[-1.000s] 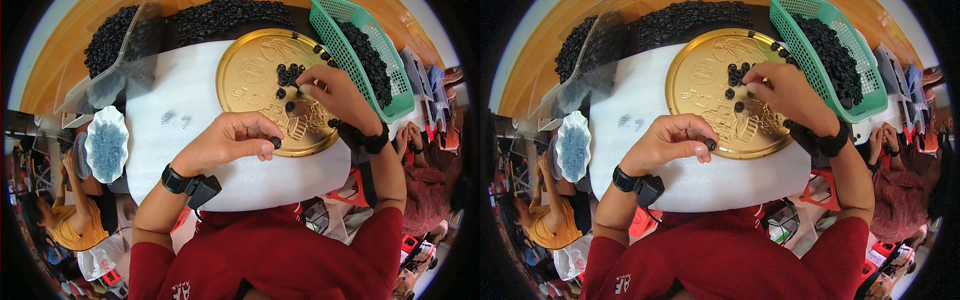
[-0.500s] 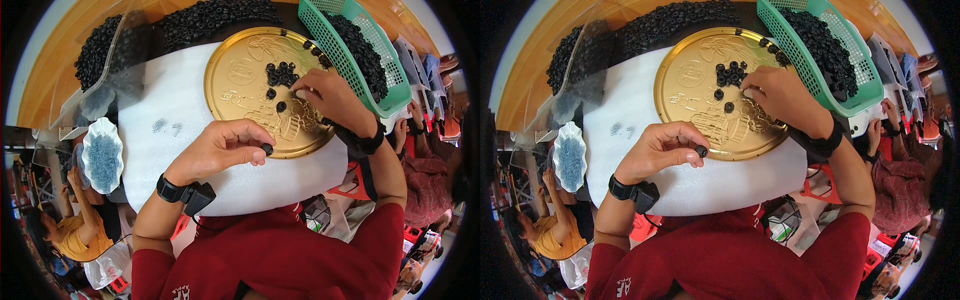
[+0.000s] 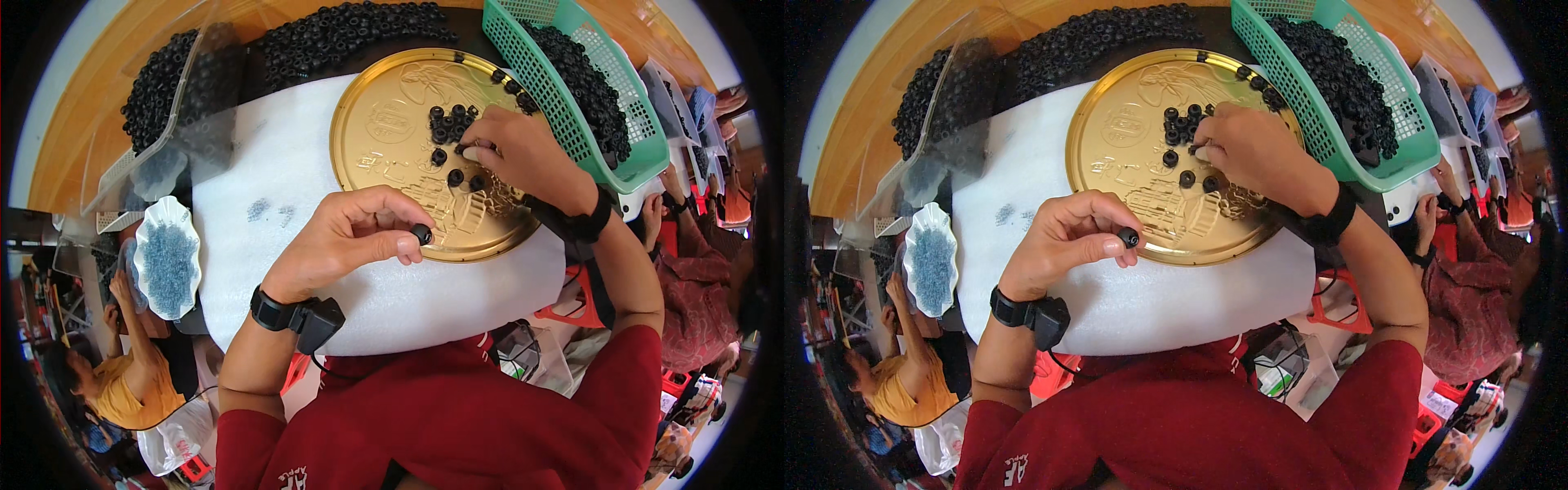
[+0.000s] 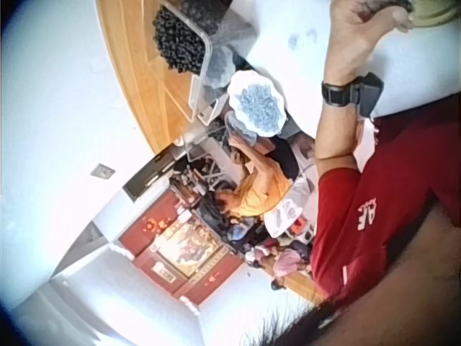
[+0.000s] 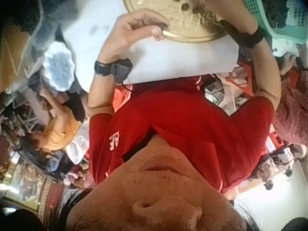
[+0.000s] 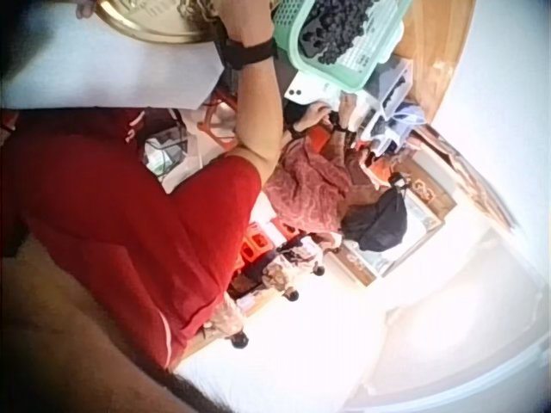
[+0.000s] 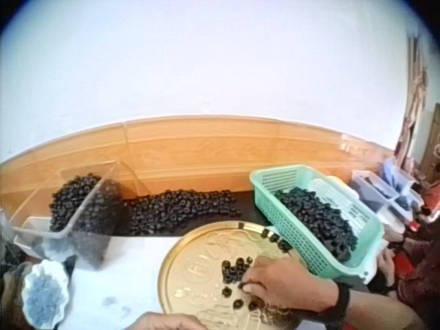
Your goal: Sorting small black plastic components and placing them into a gold tray.
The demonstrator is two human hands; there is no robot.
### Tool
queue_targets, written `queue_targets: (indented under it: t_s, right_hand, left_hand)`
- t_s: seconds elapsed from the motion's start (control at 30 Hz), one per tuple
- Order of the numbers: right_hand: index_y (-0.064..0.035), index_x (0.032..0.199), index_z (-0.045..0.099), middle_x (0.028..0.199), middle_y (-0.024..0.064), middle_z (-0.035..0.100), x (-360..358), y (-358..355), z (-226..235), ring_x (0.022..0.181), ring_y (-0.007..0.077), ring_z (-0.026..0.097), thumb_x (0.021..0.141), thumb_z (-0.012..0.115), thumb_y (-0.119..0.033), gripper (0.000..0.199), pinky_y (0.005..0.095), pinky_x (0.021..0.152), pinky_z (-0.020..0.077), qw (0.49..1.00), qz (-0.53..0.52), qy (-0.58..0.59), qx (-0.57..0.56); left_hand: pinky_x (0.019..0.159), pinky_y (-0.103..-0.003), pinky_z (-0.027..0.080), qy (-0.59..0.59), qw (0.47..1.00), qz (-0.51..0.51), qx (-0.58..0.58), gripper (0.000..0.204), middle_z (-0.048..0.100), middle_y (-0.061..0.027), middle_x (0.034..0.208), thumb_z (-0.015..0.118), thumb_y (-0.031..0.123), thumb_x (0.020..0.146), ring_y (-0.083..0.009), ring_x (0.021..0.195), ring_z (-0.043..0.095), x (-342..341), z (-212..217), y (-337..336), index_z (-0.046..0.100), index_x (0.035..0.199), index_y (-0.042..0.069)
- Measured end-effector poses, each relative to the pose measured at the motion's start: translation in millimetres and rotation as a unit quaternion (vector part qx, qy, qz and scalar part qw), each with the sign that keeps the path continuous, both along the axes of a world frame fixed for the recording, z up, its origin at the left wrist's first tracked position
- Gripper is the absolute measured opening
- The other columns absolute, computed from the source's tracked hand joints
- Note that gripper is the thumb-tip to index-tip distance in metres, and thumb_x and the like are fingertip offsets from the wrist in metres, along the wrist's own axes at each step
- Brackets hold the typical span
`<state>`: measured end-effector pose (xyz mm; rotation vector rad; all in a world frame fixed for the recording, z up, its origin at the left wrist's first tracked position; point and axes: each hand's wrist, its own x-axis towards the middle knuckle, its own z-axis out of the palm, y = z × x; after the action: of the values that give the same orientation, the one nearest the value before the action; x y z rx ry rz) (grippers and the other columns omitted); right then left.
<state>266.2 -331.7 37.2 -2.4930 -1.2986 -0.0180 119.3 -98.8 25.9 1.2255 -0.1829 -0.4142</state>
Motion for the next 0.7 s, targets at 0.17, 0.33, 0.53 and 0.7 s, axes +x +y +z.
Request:
queue_targets:
  t_s: [0.17,0.33,0.53,0.7]
  right_hand:
    - [-0.0057,0.086,0.067,0.085,0.0117,0.062,-2.5,3.3,1.5,0.078,0.0323,0.062,0.082,0.062,-0.015,0.012,0.0411,0.07,0.0497,0.999,-0.014,0.028,-0.006]
    - [-0.0042,0.087,0.064,0.086,0.0114,0.062,-1.9,3.0,-4.3,0.078,0.0324,0.062,0.08,0.064,-0.015,0.012,0.041,0.068,0.0496,1.0,0.003,0.019,0.017]
    - [-0.0029,0.088,0.062,0.08,0.0101,0.062,-6.8,-7.0,7.7,0.069,0.026,0.062,0.078,0.066,-0.012,0.014,0.0359,0.063,0.0487,0.995,-0.032,0.049,0.085]
    - [-0.0021,0.092,0.06,0.076,-0.002,0.058,-18.3,-28.7,29.0,0.063,0.0056,0.052,0.083,0.064,-0.008,0.012,0.0209,0.057,0.0416,0.932,-0.154,0.264,0.192]
  left_hand:
    - [0.071,-0.028,0.053,-0.014,0.999,0.037,-0.01,0.02,0.066,-0.0113,0.092,0.065,0.007,0.087,-0.0153,0.078,0.064,0.9,-0.9,0.1,0.062,0.104,-0.003]
    - [0.071,-0.028,0.053,-0.03,0.998,0.056,-0.006,0.021,0.066,-0.0115,0.092,0.065,0.009,0.087,-0.0153,0.078,0.064,1.7,-3.8,2.1,0.061,0.104,-0.002]
    - [0.074,-0.028,0.053,-0.04,0.996,0.066,-0.039,0.021,0.067,-0.0119,0.095,0.064,0.008,0.088,-0.0153,0.079,0.065,2.3,-5.0,6.5,0.061,0.106,-0.002]
    - [0.075,-0.027,0.053,-0.053,0.992,0.075,-0.082,0.022,0.067,-0.0127,0.097,0.063,0.007,0.089,-0.0148,0.081,0.064,4.3,-6.4,10.3,0.061,0.108,-0.002]
